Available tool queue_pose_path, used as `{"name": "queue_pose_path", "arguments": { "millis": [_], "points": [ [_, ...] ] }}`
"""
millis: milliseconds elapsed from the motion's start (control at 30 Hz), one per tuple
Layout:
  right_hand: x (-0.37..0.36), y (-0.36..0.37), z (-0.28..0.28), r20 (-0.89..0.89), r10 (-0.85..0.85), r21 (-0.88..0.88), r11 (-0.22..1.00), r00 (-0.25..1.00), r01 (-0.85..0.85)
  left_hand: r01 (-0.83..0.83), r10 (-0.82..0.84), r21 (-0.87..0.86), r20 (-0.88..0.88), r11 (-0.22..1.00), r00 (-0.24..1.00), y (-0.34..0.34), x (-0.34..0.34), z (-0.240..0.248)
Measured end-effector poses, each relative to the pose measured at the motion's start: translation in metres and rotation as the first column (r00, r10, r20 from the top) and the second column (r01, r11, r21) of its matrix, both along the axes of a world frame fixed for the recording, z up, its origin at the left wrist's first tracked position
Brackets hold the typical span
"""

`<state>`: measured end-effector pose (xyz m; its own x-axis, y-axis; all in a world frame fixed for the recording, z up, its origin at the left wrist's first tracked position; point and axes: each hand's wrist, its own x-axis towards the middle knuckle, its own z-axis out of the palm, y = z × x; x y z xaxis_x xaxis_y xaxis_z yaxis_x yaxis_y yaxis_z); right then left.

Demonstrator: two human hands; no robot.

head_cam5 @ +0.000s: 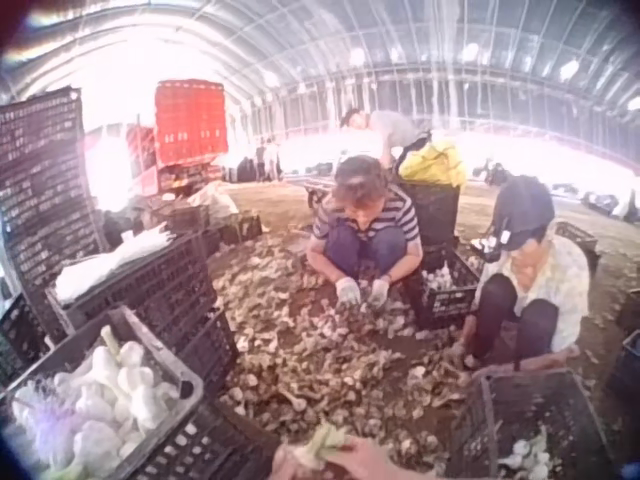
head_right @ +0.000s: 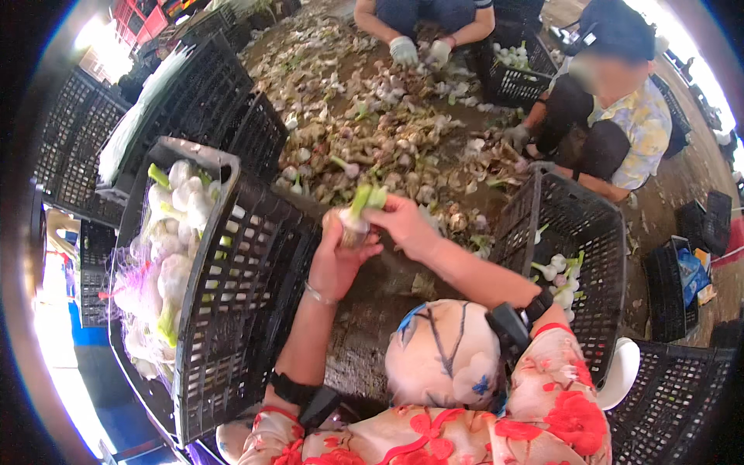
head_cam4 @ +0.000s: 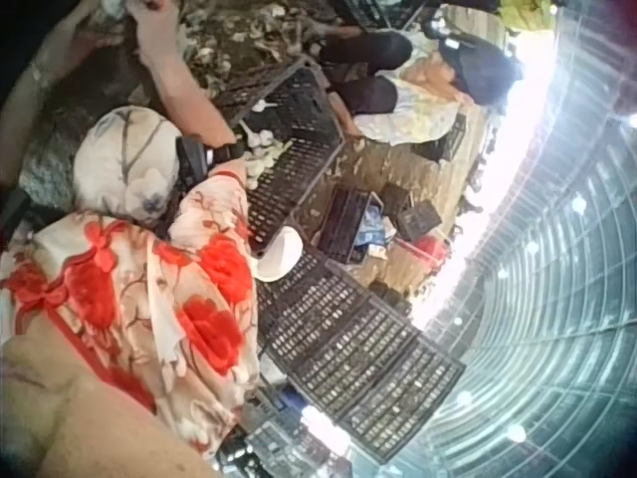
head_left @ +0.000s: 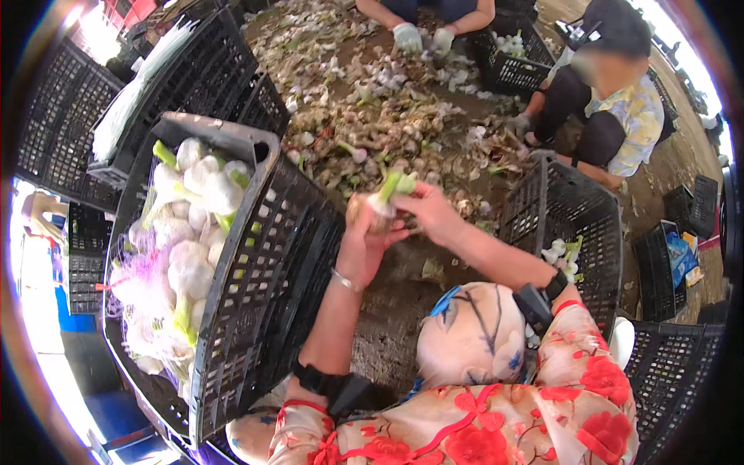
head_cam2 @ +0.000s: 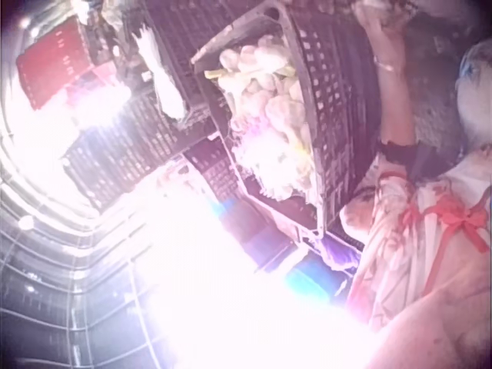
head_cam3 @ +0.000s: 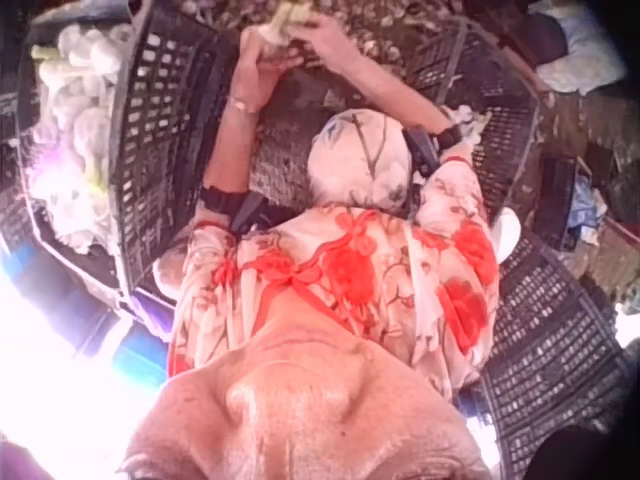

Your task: Peeling individual garlic cloves from bulbs and placing the cleaned bulbs into a crate.

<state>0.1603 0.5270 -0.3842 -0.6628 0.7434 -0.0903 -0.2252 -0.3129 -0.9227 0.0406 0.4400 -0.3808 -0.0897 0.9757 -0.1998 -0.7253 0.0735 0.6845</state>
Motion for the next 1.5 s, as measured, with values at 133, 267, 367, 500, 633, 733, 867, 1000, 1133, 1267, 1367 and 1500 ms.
{"name": "queue_pose_path", "arguments": {
  "millis": [133,267,367,500,633,733,867,1000,1133,1267,1367,1500],
  "points": [
    [-0.012,-0.013,-0.018,0.038,-0.096,0.087,0.992,0.995,0.092,-0.408,0.356,-0.056,-0.389,0.911,0.849,-0.006,0.018,-0.007],
    [0.004,0.003,-0.001,0.076,-0.115,0.227,0.969,0.991,0.095,-0.203,0.160,-0.080,-0.368,0.976,0.916,0.002,0.003,0.005],
    [0.009,0.005,0.006,0.006,0.009,-0.161,0.987,1.000,-0.008,0.066,-0.091,-0.197,-0.123,0.978,0.988,0.005,-0.027,0.006],
    [0.003,-0.008,-0.001,-0.031,-0.004,-0.155,0.988,1.000,-0.001,-0.119,0.087,-0.109,-0.259,0.987,0.962,0.006,-0.011,-0.006],
    [0.004,-0.011,0.005,-0.066,0.049,-0.259,0.964,0.997,-0.064,-0.221,0.262,0.141,-0.477,0.965,0.839,0.009,-0.014,-0.024],
    [0.012,-0.007,0.004,-0.074,0.119,-0.247,0.960,0.990,-0.134,-0.172,0.182,0.060,-0.311,0.983,0.933,0.014,-0.017,-0.015],
    [0.020,0.002,0.012,-0.056,0.282,-0.227,0.930,0.958,-0.287,-0.081,0.077,-0.002,-0.318,0.997,0.945,0.010,-0.021,-0.017],
    [0.029,0.011,0.009,0.109,0.259,-0.119,0.962,0.960,-0.246,-0.055,0.060,0.025,-0.430,0.998,0.901,0.007,-0.015,-0.027],
    [0.031,0.035,-0.001,0.346,0.045,0.096,0.992,0.937,-0.083,-0.157,0.129,-0.052,-0.348,0.986,0.928,-0.001,-0.009,-0.021],
    [0.022,0.050,-0.020,0.401,-0.124,0.271,0.962,0.908,0.011,0.015,-0.019,-0.020,-0.247,1.000,0.969,-0.013,0.002,-0.004],
    [0.031,0.035,-0.003,0.211,0.042,-0.036,0.999,0.977,-0.035,0.149,-0.149,0.049,-0.012,0.988,0.989,-0.016,-0.003,-0.004],
    [0.027,0.021,0.015,0.181,0.231,-0.085,0.972,0.956,-0.219,0.024,-0.027,-0.017,-0.251,1.000,0.968,-0.018,-0.013,-0.012]
  ]
}}
